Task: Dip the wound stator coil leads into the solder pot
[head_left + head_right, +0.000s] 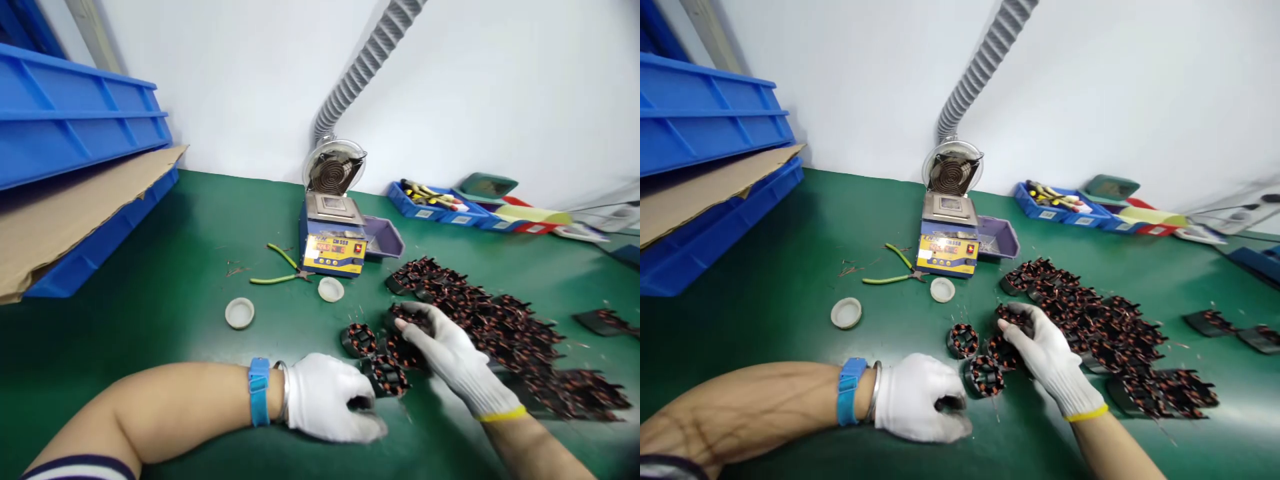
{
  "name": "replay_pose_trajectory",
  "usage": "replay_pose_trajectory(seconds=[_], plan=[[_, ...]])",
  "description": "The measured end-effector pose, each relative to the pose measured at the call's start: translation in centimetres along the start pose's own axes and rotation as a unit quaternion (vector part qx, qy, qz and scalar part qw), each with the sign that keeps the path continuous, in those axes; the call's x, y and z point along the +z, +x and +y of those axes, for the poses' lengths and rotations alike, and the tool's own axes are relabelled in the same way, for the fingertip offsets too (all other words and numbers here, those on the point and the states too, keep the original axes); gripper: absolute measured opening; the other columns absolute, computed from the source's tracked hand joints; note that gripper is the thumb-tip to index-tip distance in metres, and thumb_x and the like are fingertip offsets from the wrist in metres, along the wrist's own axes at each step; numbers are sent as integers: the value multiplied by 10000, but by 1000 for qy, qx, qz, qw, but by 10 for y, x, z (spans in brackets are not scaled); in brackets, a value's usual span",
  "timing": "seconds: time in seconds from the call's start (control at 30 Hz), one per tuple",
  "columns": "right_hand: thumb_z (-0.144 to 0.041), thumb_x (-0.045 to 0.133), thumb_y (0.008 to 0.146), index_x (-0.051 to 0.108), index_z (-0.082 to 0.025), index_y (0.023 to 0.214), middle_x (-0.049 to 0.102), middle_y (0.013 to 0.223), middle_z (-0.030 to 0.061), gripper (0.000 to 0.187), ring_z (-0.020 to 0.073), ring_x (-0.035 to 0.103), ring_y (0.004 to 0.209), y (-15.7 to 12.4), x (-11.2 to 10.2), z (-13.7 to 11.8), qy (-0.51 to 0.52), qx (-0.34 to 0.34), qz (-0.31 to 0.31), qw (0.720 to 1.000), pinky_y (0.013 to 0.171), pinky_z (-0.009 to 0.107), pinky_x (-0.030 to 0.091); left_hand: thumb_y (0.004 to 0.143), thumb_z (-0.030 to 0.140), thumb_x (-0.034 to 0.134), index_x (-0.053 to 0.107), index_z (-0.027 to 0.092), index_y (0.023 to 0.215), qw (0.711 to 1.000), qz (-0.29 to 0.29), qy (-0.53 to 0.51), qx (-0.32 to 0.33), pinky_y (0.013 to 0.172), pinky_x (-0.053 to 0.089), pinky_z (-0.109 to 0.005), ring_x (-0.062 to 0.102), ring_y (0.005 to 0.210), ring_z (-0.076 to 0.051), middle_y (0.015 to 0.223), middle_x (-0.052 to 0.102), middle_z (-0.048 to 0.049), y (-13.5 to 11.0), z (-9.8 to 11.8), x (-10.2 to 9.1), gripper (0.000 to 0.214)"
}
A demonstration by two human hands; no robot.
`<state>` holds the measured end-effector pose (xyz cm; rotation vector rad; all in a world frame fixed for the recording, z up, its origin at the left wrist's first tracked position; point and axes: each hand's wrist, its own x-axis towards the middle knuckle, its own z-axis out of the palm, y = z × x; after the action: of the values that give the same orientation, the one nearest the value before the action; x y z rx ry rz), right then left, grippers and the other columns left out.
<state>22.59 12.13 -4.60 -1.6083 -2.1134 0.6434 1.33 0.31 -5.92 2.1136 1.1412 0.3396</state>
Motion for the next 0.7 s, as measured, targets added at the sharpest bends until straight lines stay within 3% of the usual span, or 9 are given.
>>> replay_pose_trajectory(seconds=[0.1,0.17,0.3,0.53,0.6,0.7], plan=[[-621,519,810,652,-180,1169,732,1066,128,584,265,701,996,-4,-6,1,47,-22,-46,998,821,370,604,865,517,610,662,229,873,1000,-3,19,11,643,449,-239,710,861,-174,901,753,0,-2,1,0,293],[-603,566,787,651,-188,1179,721,1123,124,577,274,685,1054,-4,-14,-4,68,-35,-110,991,867,377,597,879,563,570,636,227,840,999,1,35,24,596,413,-246,704,821,-166,860,739,9,-3,0,1,344],[-545,597,766,658,-186,1071,734,1032,95,475,241,697,905,-1,-19,-12,60,-26,-201,977,807,359,598,907,597,518,622,219,829,997,15,52,53,608,410,-252,695,809,-154,864,737,4,-3,-3,4,400],[-619,604,799,651,-259,1002,703,1150,63,417,300,655,1060,1,-14,-4,-39,-29,-140,989,980,482,517,919,562,543,628,213,801,985,-51,104,124,547,366,-264,694,795,-152,856,750,-8,-4,3,1,378],[-609,557,834,662,-287,965,712,1105,48,363,290,672,997,0,-18,-6,-105,-49,-135,984,882,454,543,933,585,515,630,209,787,983,-56,109,136,525,351,-271,690,763,-154,832,749,-15,-4,4,0,419],[-579,575,799,665,-271,824,716,857,42,322,246,668,751,-1,-26,-13,-164,-43,-190,967,633,369,525,935,597,508,649,211,804,980,-50,110,158,515,354,-269,686,745,-153,822,752,-16,-4,4,2,432]])
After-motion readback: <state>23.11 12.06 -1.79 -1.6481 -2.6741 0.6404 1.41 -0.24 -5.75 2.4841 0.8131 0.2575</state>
